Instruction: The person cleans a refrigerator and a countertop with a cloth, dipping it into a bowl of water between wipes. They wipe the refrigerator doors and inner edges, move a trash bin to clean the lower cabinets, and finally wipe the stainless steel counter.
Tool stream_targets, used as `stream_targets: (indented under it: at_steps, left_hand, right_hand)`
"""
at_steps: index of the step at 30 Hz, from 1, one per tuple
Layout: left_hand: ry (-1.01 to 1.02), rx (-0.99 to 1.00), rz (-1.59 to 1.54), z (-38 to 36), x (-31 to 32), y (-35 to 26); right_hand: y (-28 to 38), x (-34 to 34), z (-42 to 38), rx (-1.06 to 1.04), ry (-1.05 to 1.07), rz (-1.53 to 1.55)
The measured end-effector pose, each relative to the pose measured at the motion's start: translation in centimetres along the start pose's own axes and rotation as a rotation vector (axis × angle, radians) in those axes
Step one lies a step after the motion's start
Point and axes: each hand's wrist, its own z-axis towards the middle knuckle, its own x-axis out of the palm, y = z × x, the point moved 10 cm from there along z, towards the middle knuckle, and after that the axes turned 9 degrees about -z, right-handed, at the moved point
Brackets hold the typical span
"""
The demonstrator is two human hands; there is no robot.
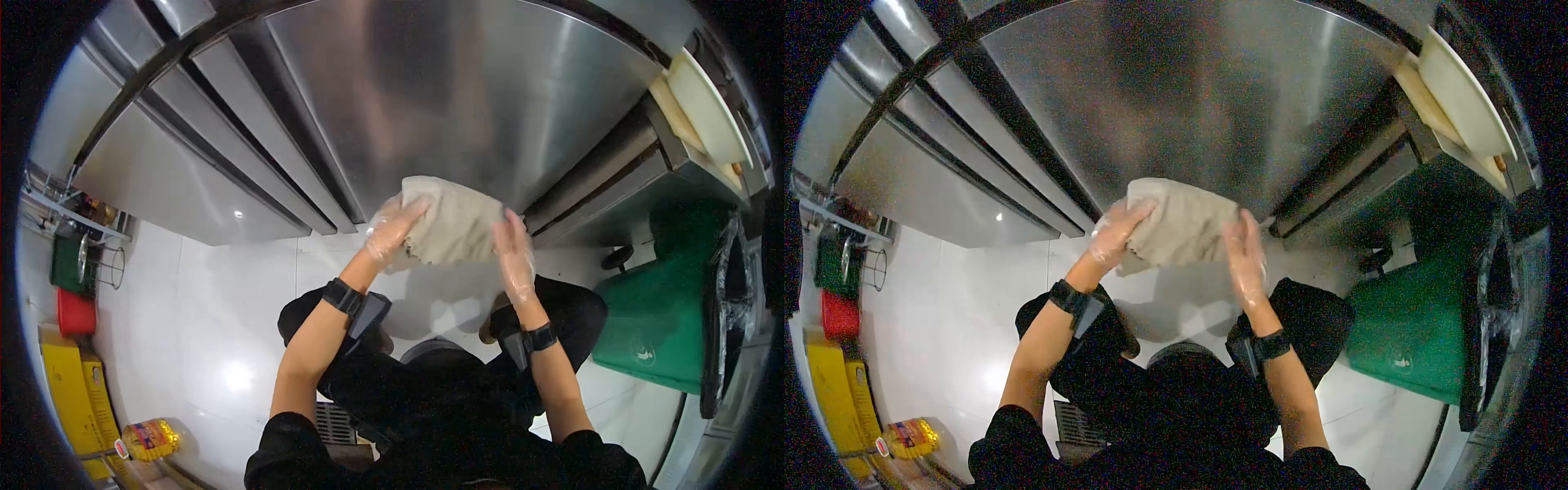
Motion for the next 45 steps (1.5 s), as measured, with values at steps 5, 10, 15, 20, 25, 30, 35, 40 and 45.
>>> stream_targets:
  at_steps: [5, 10, 15, 20, 25, 30, 35, 40, 45]
  left_hand:
    - [-0.026, 0.033, 0.277, -0.2, 1.7, 2.5]
    - [0.052, -0.191, -0.099, -3.2, 5.1, 2.1]
    - [-0.054, 0.087, 0.522, -2.2, 2.1, -2.0]
    - [-0.376, 0.202, -0.208, -3.5, -5.5, -5.6]
    - [-0.504, 0.186, -0.391, -3.6, -9.7, -3.6]
    - [-0.665, 0.287, -0.531, -5.2, -12.8, -4.8]
    - [-0.780, 0.381, -0.639, -7.0, -15.1, -6.0]
    - [-0.829, 0.401, -0.660, -8.6, -15.7, -7.2]
    - [-0.815, 0.393, -0.703, -8.1, -15.9, -7.2]
  right_hand:
    - [2.0, 5.8, -2.9, -0.219, 0.342, 0.268]
    - [5.5, 6.2, -4.2, -0.201, 0.244, 0.291]
    - [5.2, 5.3, -1.0, -0.098, 0.131, 0.305]
    - [20.8, -2.2, -1.0, -0.814, -0.397, -0.163]
    - [34.4, -1.5, -5.3, -1.604, -0.800, -0.435]
    - [34.7, 7.1, -2.0, -1.767, -0.567, -0.727]
    - [26.9, 15.8, -0.6, -1.841, -0.355, -0.992]
    - [13.4, 25.5, 2.2, -2.170, -0.576, -1.936]
    - [4.9, 29.7, 5.5, -1.299, 0.820, -1.133]
